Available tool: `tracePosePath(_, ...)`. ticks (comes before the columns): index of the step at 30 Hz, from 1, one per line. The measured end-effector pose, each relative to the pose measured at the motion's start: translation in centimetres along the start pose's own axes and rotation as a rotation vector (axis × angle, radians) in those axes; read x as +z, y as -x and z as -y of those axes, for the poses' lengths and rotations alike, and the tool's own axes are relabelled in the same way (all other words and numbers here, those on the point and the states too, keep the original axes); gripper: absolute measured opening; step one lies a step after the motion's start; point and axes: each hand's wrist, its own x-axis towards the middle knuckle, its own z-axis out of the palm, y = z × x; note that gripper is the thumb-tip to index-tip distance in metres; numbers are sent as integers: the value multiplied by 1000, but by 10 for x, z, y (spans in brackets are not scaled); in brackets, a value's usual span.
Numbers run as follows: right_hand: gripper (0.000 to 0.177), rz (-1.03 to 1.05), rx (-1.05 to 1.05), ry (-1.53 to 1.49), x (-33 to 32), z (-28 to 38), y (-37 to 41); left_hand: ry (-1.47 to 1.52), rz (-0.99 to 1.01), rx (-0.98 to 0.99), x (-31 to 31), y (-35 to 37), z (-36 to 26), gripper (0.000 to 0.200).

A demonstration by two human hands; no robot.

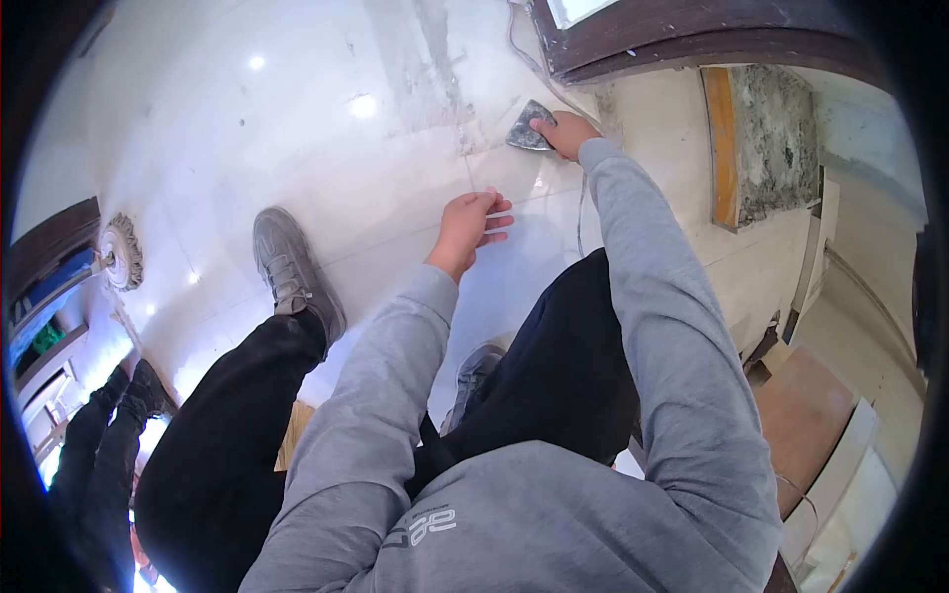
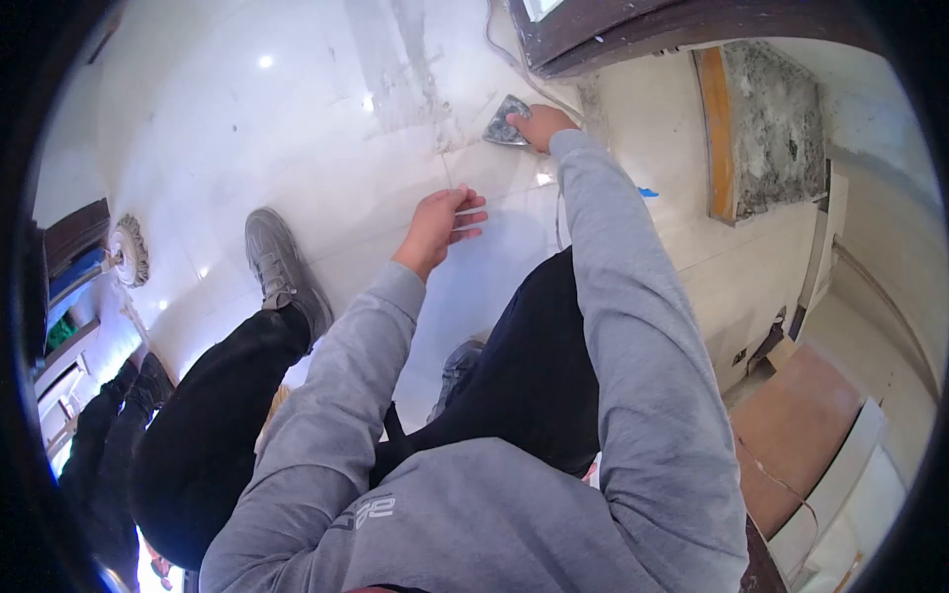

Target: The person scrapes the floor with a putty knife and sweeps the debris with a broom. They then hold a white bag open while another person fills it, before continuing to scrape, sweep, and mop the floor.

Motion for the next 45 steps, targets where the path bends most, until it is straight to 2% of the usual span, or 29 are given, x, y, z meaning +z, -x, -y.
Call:
tracePosePath(1,59,62,60,-24,-3,4,13,-4,2,1,-5,4,0,26)
tracePosePath(3,57,44,0,18,7,-12,15,-1,-76,56,-27,1,-10,26)
tracePosePath(5,53,43,324,-381,16,-13,46,-28,-121,87,-46,2,-14,28)
tracePosePath(6,53,28,321,-387,21,-16,50,-55,-181,93,-52,5,-16,30)
tracePosePath(8,49,201,436,-404,31,-24,54,-102,-234,113,-46,14,-20,32)
tracePosePath(11,47,178,519,-557,32,-37,52,-127,-281,100,-31,33,-30,36)
tracePosePath(13,47,130,519,-646,36,-48,48,-185,-218,148,-21,44,-40,40)
tracePosePath(15,50,109,496,-574,43,-56,27,-284,-196,185,-16,62,-58,40)
tracePosePath(16,64,86,442,-541,47,-59,11,-374,-174,213,-17,73,-69,41)
tracePosePath(18,64,44,455,-634,29,-46,-4,-513,-188,287,-21,106,-96,40)
tracePosePath(21,64,-13,476,-764,24,-30,-20,-811,-365,528,-38,186,-145,38)
tracePosePath(22,64,-37,498,-798,29,-30,-16,-914,-421,552,-41,209,-154,39)
tracePosePath(24,64,33,455,-708,27,-29,-14,-1182,-483,658,-34,259,-166,40)
tracePosePath(25,63,92,423,-629,27,-29,-18,-1188,-453,724,-23,285,-165,41)
tracePosePath(26,60,144,456,-666,33,-36,-36,-1263,-446,691,-16,311,-164,38)
tracePosePath(27,60,133,443,-693,32,-36,-43,-1101,-407,681,-2,331,-153,31)
tracePosePath(29,62,41,492,-768,32,-29,-55,-1060,-274,650,7,359,-141,21)
tracePosePath(31,59,-71,444,-737,40,-26,-81,-998,-193,648,-6,350,-120,20)
tracePosePath(32,57,-259,455,-698,53,-28,-98,-1020,-209,643,-10,334,-113,20)
tracePosePath(34,56,-429,508,-644,89,-46,-90,-1043,-198,602,-18,313,-99,19)
tracePosePath(36,56,-34,469,-759,48,-4,-14,-1682,-249,799,-23,293,-95,18)
tracePosePath(37,57,58,442,-643,53,4,7,-1668,-229,789,-27,290,-96,18)
tracePosePath(38,58,131,410,-529,49,10,22,-1589,-117,774,-28,282,-102,17)
tracePosePath(39,59,125,446,-593,55,20,46,-1508,-7,755,-28,275,-109,17)
tracePosePath(42,59,175,488,-694,92,21,82,-1581,10,795,-41,252,-131,19)
tracePosePath(45,53,93,486,-802,109,34,112,-1604,-93,873,-57,222,-155,22)
